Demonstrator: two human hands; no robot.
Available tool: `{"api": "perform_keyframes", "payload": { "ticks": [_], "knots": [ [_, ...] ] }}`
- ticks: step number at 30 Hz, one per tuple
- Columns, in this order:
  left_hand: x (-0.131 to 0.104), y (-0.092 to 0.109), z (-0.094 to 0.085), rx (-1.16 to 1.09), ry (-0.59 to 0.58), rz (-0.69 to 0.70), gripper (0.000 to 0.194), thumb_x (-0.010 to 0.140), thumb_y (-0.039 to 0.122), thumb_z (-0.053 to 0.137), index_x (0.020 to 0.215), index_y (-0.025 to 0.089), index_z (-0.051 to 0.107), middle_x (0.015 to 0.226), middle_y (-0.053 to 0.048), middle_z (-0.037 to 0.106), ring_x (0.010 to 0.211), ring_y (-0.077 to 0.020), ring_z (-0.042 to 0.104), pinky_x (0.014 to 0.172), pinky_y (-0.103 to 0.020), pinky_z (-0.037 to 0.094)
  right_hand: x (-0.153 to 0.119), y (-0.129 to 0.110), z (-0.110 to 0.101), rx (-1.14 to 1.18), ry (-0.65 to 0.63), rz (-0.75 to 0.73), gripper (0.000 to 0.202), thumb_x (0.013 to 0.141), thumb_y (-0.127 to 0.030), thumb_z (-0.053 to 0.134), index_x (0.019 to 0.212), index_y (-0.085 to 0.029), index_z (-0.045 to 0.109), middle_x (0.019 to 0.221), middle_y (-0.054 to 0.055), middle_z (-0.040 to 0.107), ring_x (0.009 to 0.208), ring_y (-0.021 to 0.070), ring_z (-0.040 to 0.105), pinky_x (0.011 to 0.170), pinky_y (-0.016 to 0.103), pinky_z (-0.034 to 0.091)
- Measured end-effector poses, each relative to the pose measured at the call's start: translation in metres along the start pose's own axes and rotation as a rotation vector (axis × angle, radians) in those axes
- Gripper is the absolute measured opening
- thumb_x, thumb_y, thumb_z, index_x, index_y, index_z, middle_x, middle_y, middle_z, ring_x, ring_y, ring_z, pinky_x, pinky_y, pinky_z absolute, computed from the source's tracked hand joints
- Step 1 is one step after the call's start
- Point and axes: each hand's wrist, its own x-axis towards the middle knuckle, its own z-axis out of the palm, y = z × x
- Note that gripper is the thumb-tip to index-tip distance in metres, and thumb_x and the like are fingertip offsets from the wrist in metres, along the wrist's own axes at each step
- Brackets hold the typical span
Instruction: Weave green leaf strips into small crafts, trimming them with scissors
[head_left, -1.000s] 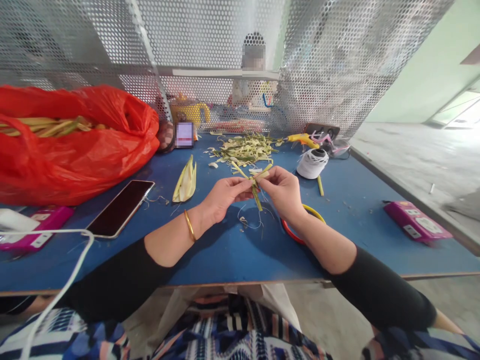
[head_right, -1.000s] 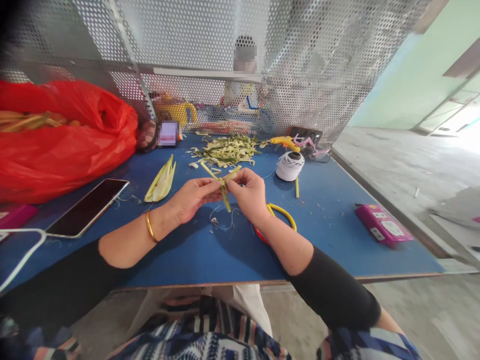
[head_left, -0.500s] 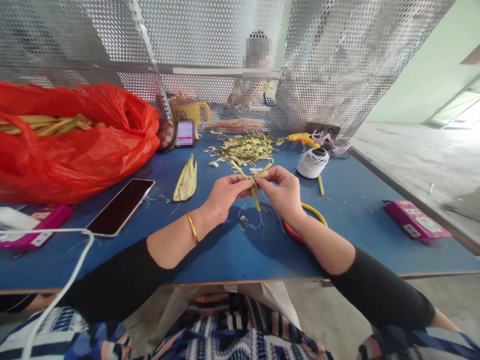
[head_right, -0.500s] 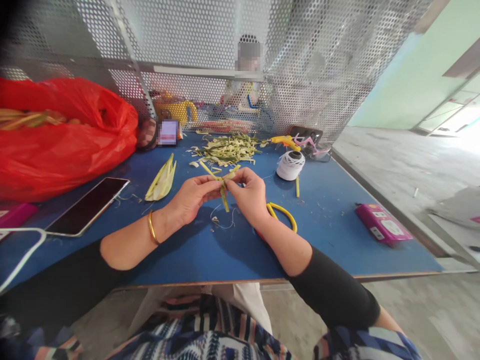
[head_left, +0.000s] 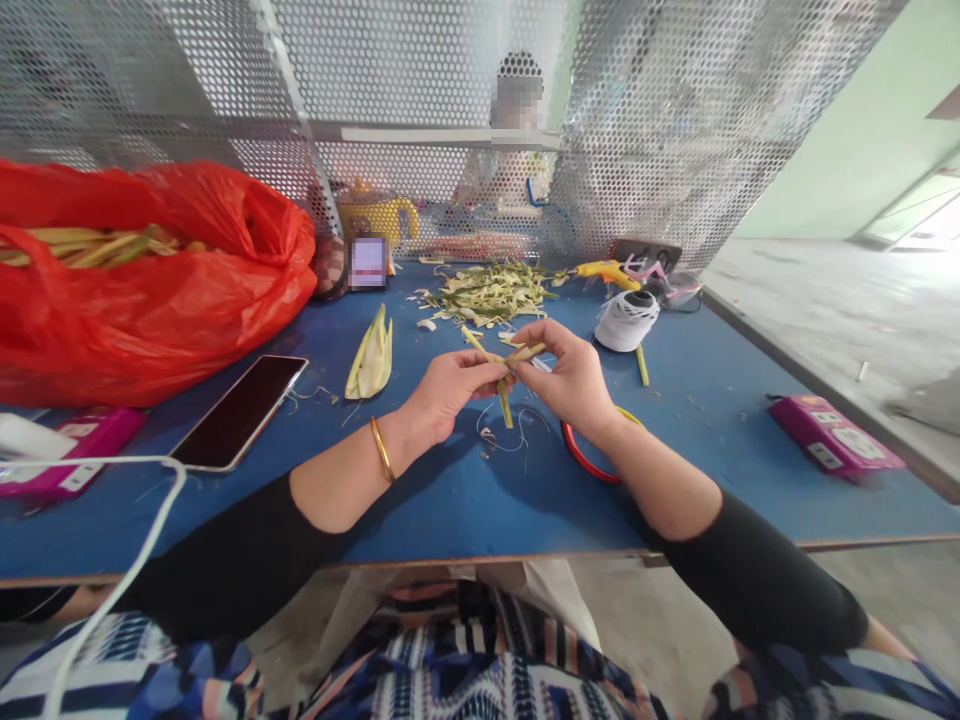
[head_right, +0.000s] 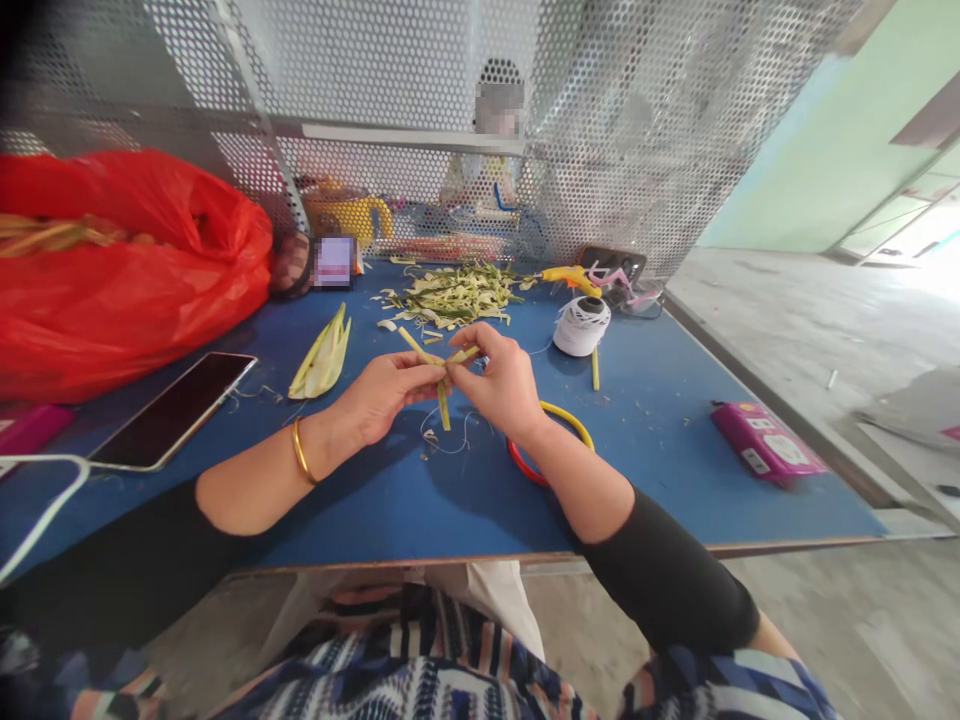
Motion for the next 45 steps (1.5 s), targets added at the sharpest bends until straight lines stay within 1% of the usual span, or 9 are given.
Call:
{"api": "perform_keyframes", "payload": {
  "ticks": [9, 14, 20, 24, 28, 32, 35, 41, 45],
  "knots": [
    [0.002, 0.007, -0.006, -0.009, -0.005, -0.153, 0.004, 0.065, 0.016, 0.072, 0.063, 0.014, 0.069, 0.062, -0.003, 0.067, 0.062, -0.0126, 0.062, 0.073, -0.030, 0.049, 0.010, 0.009, -0.012, -0.250, -0.261, -0.459, 0.017, 0.090, -0.024, 0.051, 0.090, -0.025, 0.068, 0.087, 0.003, 0.072, 0.085, 0.0197, 0.064, 0.086, 0.035, 0.043],
    [0.004, 0.009, -0.011, -0.004, -0.055, -0.192, 0.003, 0.065, 0.015, 0.072, 0.066, 0.014, 0.069, 0.063, -0.004, 0.068, 0.061, -0.0133, 0.063, 0.071, -0.030, 0.050, 0.013, 0.011, -0.018, -0.292, -0.286, -0.497, 0.020, 0.091, -0.031, 0.053, 0.104, -0.028, 0.067, 0.089, 0.003, 0.071, 0.086, 0.0205, 0.064, 0.085, 0.035, 0.043],
    [0.008, 0.008, -0.015, 0.090, -0.119, -0.207, 0.008, 0.061, 0.019, 0.075, 0.063, 0.014, 0.068, 0.062, -0.005, 0.068, 0.061, -0.0145, 0.062, 0.072, -0.032, 0.050, 0.012, 0.011, -0.017, -0.312, -0.294, -0.555, 0.022, 0.093, -0.029, 0.050, 0.083, -0.024, 0.069, 0.078, 0.004, 0.067, 0.076, 0.0189, 0.060, 0.077, 0.033, 0.043],
    [0.009, 0.007, -0.015, 0.141, -0.149, -0.025, 0.014, 0.061, 0.025, 0.077, 0.069, 0.015, 0.070, 0.068, -0.005, 0.069, 0.068, -0.0162, 0.064, 0.076, -0.034, 0.051, 0.011, 0.008, -0.015, -0.256, -0.209, -0.365, 0.019, 0.088, -0.026, 0.054, 0.074, -0.020, 0.065, 0.077, 0.004, 0.063, 0.072, 0.0174, 0.056, 0.070, 0.030, 0.041],
    [0.007, 0.005, -0.012, 0.363, -0.160, 0.202, 0.011, 0.067, 0.024, 0.071, 0.074, 0.015, 0.071, 0.070, -0.003, 0.070, 0.068, -0.0156, 0.064, 0.071, -0.031, 0.051, 0.010, 0.007, -0.011, -0.141, -0.205, 0.003, 0.014, 0.078, -0.024, 0.061, 0.066, -0.017, 0.062, 0.062, 0.000, 0.057, 0.061, 0.0133, 0.049, 0.059, 0.026, 0.036],
    [-0.001, 0.002, -0.007, 0.746, -0.012, 0.462, 0.008, 0.071, 0.021, 0.065, 0.074, 0.016, 0.071, 0.069, -0.003, 0.071, 0.065, -0.0149, 0.063, 0.063, -0.025, 0.047, 0.008, 0.008, -0.003, 0.151, -0.249, 0.394, 0.024, 0.071, -0.037, 0.067, 0.062, -0.016, 0.061, 0.047, -0.004, 0.049, 0.047, 0.0103, 0.041, 0.051, 0.026, 0.033],
    [-0.004, 0.000, -0.005, 0.886, 0.100, 0.574, 0.008, 0.071, 0.019, 0.062, 0.070, 0.017, 0.070, 0.063, -0.002, 0.069, 0.060, -0.0135, 0.060, 0.060, -0.024, 0.044, 0.007, 0.007, 0.000, 0.335, -0.258, 0.467, 0.030, 0.065, -0.043, 0.072, 0.058, -0.016, 0.059, 0.049, -0.003, 0.052, 0.047, 0.0096, 0.043, 0.051, 0.026, 0.036],
    [0.008, 0.008, -0.013, 0.411, 0.151, 0.292, 0.004, 0.065, 0.019, 0.066, 0.065, 0.016, 0.068, 0.061, 0.000, 0.067, 0.061, -0.0133, 0.061, 0.064, -0.026, 0.049, 0.013, 0.007, -0.014, 0.134, -0.131, 0.185, 0.015, 0.076, -0.030, 0.062, 0.079, -0.016, 0.065, 0.065, 0.000, 0.063, 0.060, 0.0127, 0.055, 0.064, 0.028, 0.043],
    [0.011, 0.019, -0.017, 0.099, 0.191, 0.048, 0.006, 0.063, 0.019, 0.068, 0.060, 0.015, 0.067, 0.060, -0.002, 0.067, 0.059, -0.0121, 0.061, 0.067, -0.027, 0.049, 0.014, 0.004, -0.025, -0.070, -0.562, 0.009, 0.008, 0.072, -0.024, 0.070, 0.076, -0.017, 0.069, 0.071, 0.000, 0.064, 0.067, 0.0131, 0.057, 0.067, 0.027, 0.042]
  ]
}}
